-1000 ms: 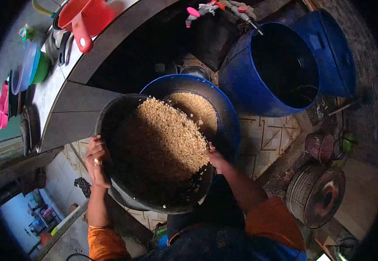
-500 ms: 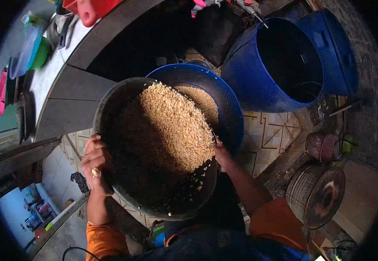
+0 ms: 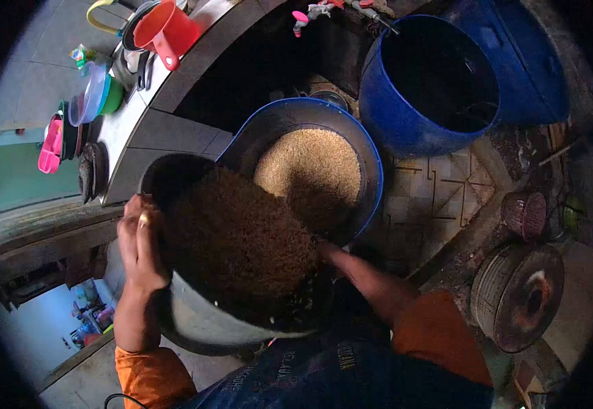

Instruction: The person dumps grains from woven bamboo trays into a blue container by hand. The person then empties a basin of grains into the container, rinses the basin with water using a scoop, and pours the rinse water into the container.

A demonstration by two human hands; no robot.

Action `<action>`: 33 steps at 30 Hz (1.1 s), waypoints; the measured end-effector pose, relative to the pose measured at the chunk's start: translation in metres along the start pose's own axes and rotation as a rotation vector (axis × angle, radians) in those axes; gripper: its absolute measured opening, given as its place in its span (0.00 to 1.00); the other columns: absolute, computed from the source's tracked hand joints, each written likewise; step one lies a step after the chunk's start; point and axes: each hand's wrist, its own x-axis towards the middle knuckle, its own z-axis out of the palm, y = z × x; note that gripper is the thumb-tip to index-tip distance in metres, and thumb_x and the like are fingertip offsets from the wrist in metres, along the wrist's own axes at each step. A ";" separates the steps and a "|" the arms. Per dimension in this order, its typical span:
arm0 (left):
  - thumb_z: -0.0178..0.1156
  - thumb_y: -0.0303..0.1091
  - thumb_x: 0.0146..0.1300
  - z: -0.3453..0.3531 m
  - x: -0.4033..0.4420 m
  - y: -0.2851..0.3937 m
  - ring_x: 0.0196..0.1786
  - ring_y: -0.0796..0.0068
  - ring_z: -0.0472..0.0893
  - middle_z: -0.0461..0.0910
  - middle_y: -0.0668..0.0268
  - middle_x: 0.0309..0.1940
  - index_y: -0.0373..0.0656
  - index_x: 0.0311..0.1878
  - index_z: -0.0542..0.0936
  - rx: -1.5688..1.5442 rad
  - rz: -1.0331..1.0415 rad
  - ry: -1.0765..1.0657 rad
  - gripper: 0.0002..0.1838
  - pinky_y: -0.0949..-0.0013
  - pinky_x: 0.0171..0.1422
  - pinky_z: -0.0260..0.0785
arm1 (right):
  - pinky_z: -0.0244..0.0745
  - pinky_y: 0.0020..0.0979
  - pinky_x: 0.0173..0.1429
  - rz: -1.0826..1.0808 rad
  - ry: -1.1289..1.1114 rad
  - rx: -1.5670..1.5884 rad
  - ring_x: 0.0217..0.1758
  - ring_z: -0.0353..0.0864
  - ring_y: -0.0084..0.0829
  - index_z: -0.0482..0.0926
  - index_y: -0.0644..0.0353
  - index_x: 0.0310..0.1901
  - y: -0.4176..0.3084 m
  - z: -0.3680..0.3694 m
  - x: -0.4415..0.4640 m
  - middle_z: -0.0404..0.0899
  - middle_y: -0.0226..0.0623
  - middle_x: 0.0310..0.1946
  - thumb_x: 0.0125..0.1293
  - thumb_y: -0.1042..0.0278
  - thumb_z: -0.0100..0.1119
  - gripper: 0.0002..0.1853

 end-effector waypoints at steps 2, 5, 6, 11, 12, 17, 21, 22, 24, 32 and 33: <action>0.45 0.33 0.66 0.019 -0.022 -0.023 0.38 0.46 0.71 0.72 0.47 0.29 0.31 0.29 0.73 -0.001 -0.166 -0.036 0.15 0.51 0.55 0.63 | 0.63 0.40 0.63 -0.055 0.001 -0.178 0.65 0.66 0.39 0.73 0.52 0.58 0.024 -0.005 0.029 0.72 0.37 0.58 0.71 0.52 0.46 0.19; 0.43 0.30 0.70 0.034 -0.041 -0.053 0.47 0.44 0.72 0.73 0.43 0.41 0.29 0.39 0.73 0.210 0.010 -0.064 0.13 0.50 0.58 0.63 | 0.62 0.39 0.64 -0.107 -0.027 -0.370 0.66 0.65 0.38 0.71 0.52 0.59 0.036 -0.011 0.046 0.71 0.37 0.59 0.70 0.52 0.47 0.20; 0.43 0.31 0.71 0.032 -0.030 -0.045 0.49 0.44 0.72 0.73 0.43 0.42 0.29 0.40 0.73 0.221 -0.145 -0.162 0.14 0.52 0.61 0.62 | 0.62 0.39 0.64 -0.118 -0.034 -0.414 0.66 0.65 0.38 0.71 0.52 0.59 0.039 -0.013 0.048 0.70 0.37 0.59 0.70 0.52 0.48 0.21; 0.42 0.37 0.71 0.072 0.005 -0.053 0.37 0.44 0.72 0.71 0.45 0.26 0.32 0.25 0.72 0.274 -0.085 0.113 0.22 0.51 0.46 0.63 | 0.60 0.38 0.66 -0.142 -0.056 -0.531 0.67 0.63 0.37 0.68 0.53 0.61 0.030 -0.030 0.040 0.68 0.37 0.61 0.69 0.52 0.50 0.23; 0.42 0.37 0.71 0.077 0.015 -0.052 0.37 0.44 0.72 0.71 0.45 0.26 0.32 0.25 0.72 0.259 -0.072 0.113 0.22 0.51 0.46 0.63 | 0.60 0.38 0.66 -0.153 -0.058 -0.546 0.68 0.62 0.37 0.68 0.53 0.61 0.028 -0.035 0.039 0.67 0.37 0.62 0.68 0.52 0.50 0.23; 0.40 0.37 0.70 0.099 0.060 -0.043 0.29 0.45 0.70 0.70 0.48 0.20 0.33 0.20 0.69 -0.045 -0.427 -0.174 0.24 0.51 0.37 0.59 | 0.58 0.37 0.68 -0.166 -0.067 -0.590 0.69 0.60 0.37 0.66 0.53 0.63 0.028 -0.041 0.037 0.65 0.37 0.64 0.67 0.53 0.52 0.26; 0.40 0.40 0.72 0.116 0.066 -0.041 0.21 0.54 0.70 0.68 0.54 0.15 0.34 0.19 0.68 -0.082 -0.474 -0.244 0.26 0.55 0.30 0.59 | 0.57 0.36 0.69 -0.167 -0.082 -0.584 0.70 0.59 0.36 0.64 0.53 0.65 0.044 -0.036 0.039 0.63 0.38 0.65 0.66 0.53 0.54 0.28; 0.40 0.42 0.72 0.118 0.066 -0.042 0.19 0.58 0.69 0.67 0.57 0.13 0.35 0.19 0.68 -0.099 -0.503 -0.259 0.27 0.57 0.27 0.58 | 0.57 0.36 0.70 -0.171 -0.088 -0.583 0.71 0.58 0.36 0.63 0.54 0.65 0.050 -0.032 0.040 0.62 0.38 0.66 0.65 0.53 0.54 0.29; 0.40 0.43 0.73 0.120 0.066 -0.042 0.18 0.61 0.69 0.67 0.59 0.13 0.36 0.18 0.68 -0.115 -0.500 -0.249 0.27 0.58 0.27 0.58 | 0.56 0.36 0.70 -0.184 -0.099 -0.589 0.71 0.57 0.36 0.62 0.54 0.66 0.053 -0.029 0.039 0.61 0.38 0.66 0.65 0.53 0.55 0.30; 0.39 0.45 0.73 0.121 0.069 -0.049 0.17 0.66 0.69 0.68 0.62 0.11 0.36 0.16 0.69 -0.067 -0.604 -0.262 0.30 0.60 0.27 0.60 | 0.53 0.34 0.73 -0.192 -0.088 -0.542 0.73 0.54 0.35 0.58 0.54 0.69 0.057 -0.025 0.041 0.57 0.38 0.70 0.62 0.53 0.59 0.36; 0.39 0.45 0.73 0.122 0.071 -0.049 0.17 0.66 0.69 0.68 0.62 0.11 0.36 0.16 0.69 -0.067 -0.600 -0.266 0.30 0.60 0.27 0.60 | 0.53 0.34 0.73 -0.198 -0.087 -0.539 0.74 0.54 0.35 0.58 0.55 0.69 0.058 -0.026 0.041 0.57 0.38 0.70 0.62 0.53 0.59 0.36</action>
